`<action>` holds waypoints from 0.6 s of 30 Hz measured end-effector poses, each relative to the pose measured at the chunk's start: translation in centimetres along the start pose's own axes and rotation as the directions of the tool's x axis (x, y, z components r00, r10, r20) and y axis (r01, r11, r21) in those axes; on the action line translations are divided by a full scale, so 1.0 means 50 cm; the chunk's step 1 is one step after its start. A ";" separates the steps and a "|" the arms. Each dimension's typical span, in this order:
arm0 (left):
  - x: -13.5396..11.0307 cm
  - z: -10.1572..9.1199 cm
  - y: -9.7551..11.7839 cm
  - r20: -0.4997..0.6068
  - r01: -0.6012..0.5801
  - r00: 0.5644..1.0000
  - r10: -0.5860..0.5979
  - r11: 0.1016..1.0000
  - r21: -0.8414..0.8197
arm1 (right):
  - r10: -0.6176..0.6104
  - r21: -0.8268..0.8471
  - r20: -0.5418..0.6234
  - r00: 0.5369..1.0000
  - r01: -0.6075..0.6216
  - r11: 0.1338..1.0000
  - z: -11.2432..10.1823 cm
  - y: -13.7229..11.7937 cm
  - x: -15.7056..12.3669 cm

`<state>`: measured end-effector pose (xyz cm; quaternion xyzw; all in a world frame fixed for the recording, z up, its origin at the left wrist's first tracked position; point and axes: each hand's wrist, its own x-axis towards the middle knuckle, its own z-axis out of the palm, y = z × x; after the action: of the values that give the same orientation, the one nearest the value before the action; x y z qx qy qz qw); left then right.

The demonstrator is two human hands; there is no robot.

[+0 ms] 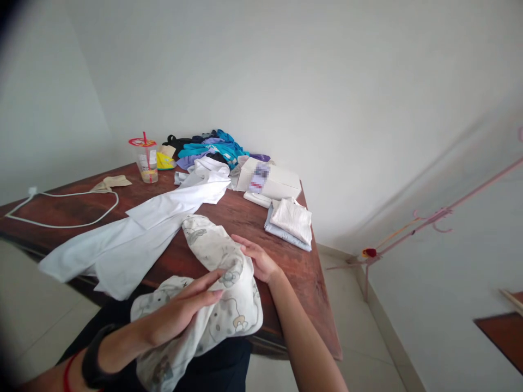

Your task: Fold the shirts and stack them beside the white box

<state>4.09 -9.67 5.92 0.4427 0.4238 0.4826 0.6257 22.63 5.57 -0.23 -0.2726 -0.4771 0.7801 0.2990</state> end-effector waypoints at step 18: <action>0.059 -0.032 0.005 0.060 -0.128 0.990 0.128 0.992 -0.005 | -0.349 -0.040 -0.404 0.846 0.364 0.930 0.010 -0.028 -0.015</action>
<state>3.01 -6.54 5.45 0.4830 0.3751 0.5085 0.6061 23.07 5.23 1.35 -0.3288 -0.4322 0.6466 0.5357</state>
